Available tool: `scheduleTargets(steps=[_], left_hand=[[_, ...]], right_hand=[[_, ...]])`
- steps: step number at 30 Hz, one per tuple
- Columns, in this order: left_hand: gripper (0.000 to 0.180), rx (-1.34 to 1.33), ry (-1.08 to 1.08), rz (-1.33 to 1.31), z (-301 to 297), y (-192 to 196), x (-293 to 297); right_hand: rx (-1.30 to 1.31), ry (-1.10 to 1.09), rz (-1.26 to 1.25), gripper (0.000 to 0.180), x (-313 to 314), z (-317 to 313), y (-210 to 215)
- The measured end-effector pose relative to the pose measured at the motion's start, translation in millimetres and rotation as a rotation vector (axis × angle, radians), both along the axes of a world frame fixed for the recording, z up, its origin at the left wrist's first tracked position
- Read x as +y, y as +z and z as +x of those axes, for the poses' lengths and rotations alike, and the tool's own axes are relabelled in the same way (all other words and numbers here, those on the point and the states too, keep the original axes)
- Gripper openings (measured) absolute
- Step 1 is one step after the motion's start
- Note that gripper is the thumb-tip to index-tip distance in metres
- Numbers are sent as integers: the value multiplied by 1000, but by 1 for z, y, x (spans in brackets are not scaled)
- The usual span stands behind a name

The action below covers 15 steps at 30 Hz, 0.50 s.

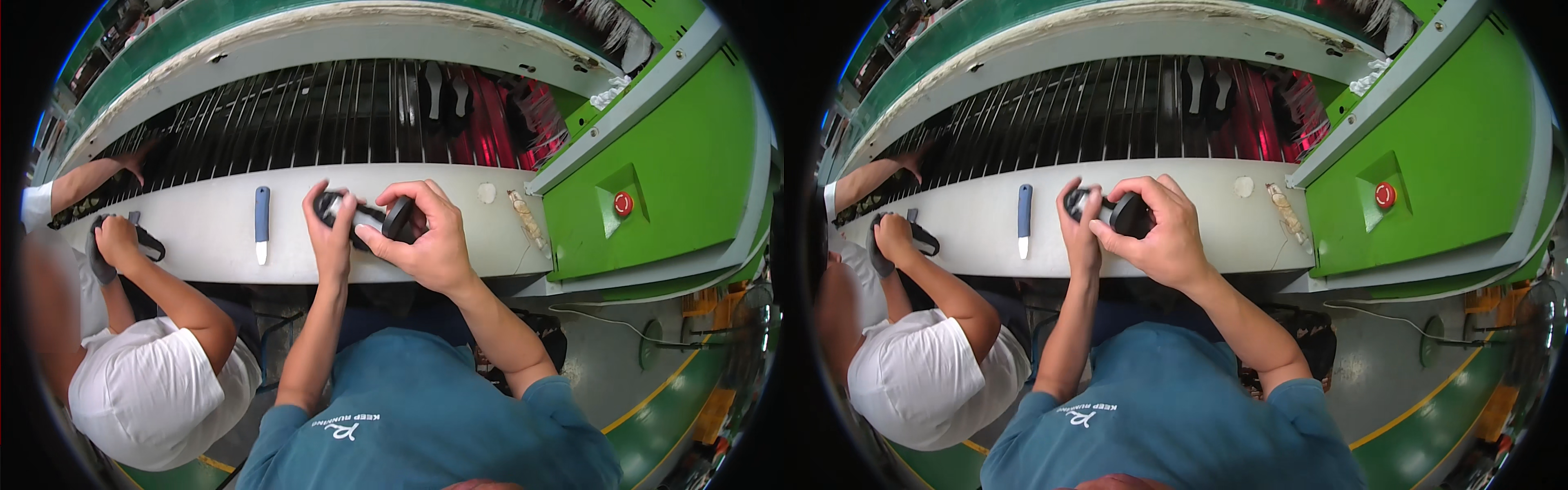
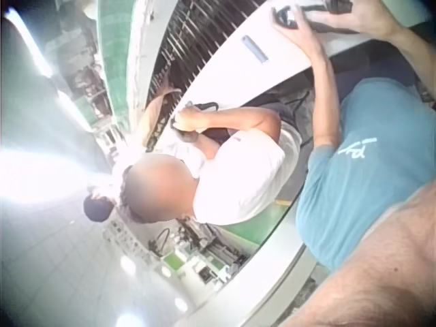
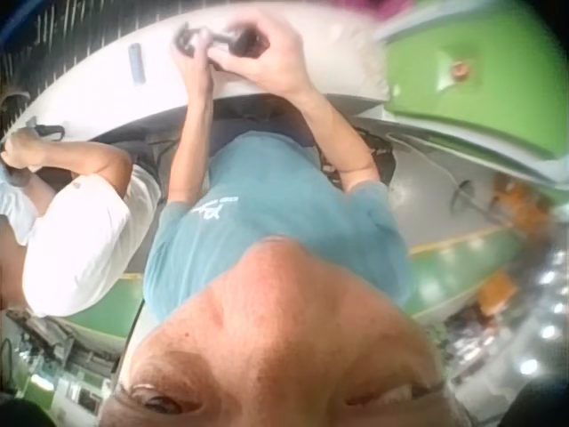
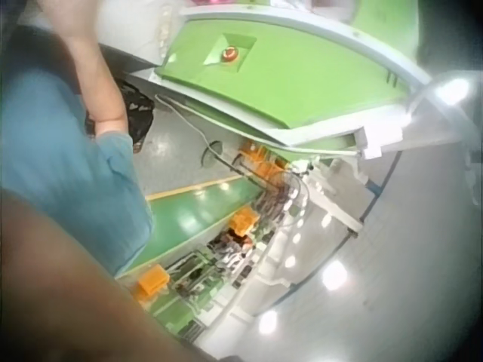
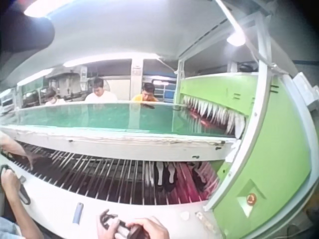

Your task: The person assembles a black slip-on shoe by fitting a black sock-like upper onto a green sole. They repeatedly stretch and press the upper to secure it around the sole's edges. The person uses a small metal tool to tuck the upper material into the sole's perimeter. The finished shoe is placed on a conveyor belt.

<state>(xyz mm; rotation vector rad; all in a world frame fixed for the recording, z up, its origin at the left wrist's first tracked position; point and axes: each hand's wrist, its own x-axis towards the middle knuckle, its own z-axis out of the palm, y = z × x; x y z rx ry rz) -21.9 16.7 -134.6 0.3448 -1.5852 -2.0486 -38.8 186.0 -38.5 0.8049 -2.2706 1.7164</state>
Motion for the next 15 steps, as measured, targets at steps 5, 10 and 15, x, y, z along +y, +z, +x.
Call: scheduleTargets(steps=[5, 10, 15], left_hand=[[62, 256, 25, -321, -9, 56, 7], [62, 360, 31, -671, -10, 86, 10], [63, 366, 17, -719, -12, 85, 11]], right_hand=[[84, -65, -81, 41, 26, 13, 5], [192, -88, -61, 30, 33, 11, -1], [275, -98, -70, 20, 31, 5, -4]])
